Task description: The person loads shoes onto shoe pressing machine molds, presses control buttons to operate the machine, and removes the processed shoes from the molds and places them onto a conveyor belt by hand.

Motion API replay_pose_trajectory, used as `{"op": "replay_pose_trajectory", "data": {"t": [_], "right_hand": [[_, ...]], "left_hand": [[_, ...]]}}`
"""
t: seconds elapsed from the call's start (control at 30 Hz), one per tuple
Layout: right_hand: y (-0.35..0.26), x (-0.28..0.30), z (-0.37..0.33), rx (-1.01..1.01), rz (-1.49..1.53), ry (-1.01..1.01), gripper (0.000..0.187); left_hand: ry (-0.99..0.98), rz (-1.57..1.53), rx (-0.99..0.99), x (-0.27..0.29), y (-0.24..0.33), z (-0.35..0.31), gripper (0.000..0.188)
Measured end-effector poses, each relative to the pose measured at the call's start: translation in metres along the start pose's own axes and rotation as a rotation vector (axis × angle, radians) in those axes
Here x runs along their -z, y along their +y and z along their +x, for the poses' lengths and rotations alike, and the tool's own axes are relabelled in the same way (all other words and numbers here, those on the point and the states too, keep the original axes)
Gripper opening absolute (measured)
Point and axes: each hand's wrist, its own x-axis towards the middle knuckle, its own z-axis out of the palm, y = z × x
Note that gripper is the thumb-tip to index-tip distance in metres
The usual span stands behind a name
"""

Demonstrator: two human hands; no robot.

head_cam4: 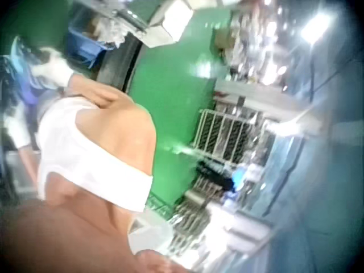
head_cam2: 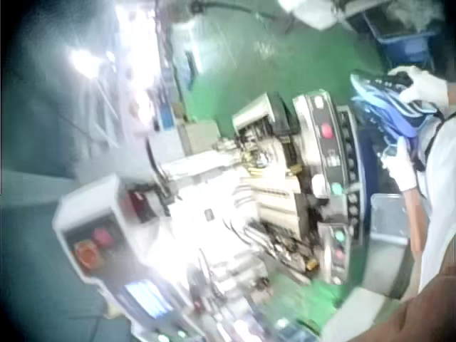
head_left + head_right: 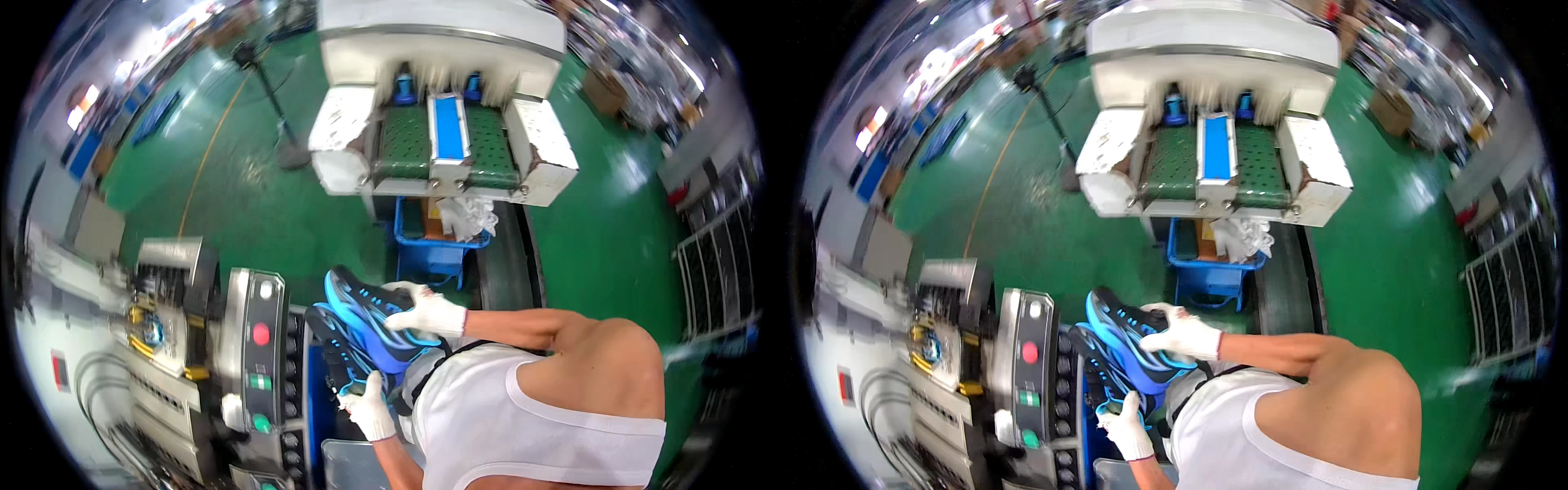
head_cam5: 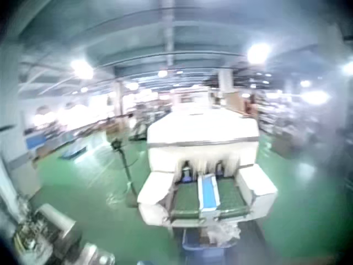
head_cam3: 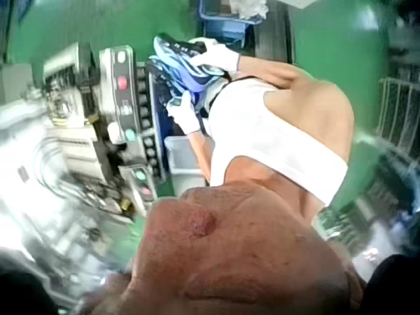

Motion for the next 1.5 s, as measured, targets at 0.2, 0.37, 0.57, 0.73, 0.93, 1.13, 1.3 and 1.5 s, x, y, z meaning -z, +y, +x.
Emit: {"op": "replay_pose_trajectory", "data": {"t": [0.2, 0.37, 0.57, 0.73, 0.93, 1.13, 1.3, 1.5], "right_hand": [[-0.046, 0.154, 0.008, 0.076, 0.066, 0.635, 0.085], [-0.091, 0.269, 0.040, 0.010, -0.439, 0.970, 0.091], [-0.107, 0.361, 0.133, -0.270, -0.688, 0.852, 0.091], [-0.088, 0.415, 0.183, -0.129, -0.968, 0.886, 0.086], [-0.092, 0.268, 0.125, 0.626, -0.322, 0.647, 0.057], [0.041, 0.101, 0.149, 0.054, -0.469, -0.551, 0.054], [0.019, -0.024, 0.108, 0.248, -0.876, -0.918, 0.060], [0.021, -0.133, 0.059, 0.387, -1.195, -1.102, 0.063]], "left_hand": [[-0.283, 0.036, -0.324, -0.097, 0.131, 0.078, 0.052], [-0.466, 0.289, -0.390, -0.190, 0.301, 0.123, 0.089], [-0.361, 0.314, -0.866, -0.330, 0.346, 0.205, 0.088], [-0.367, 0.076, -0.884, -0.353, 0.357, 0.200, 0.085], [-0.321, 0.171, -0.722, -0.239, 0.130, 0.105, 0.059], [0.178, 0.352, 0.499, -0.046, -0.231, -0.043, 0.052], [0.820, -0.124, 1.275, 0.100, -0.336, -0.303, 0.045], [1.107, -0.034, 1.536, 0.090, -0.376, -0.456, 0.068]]}}
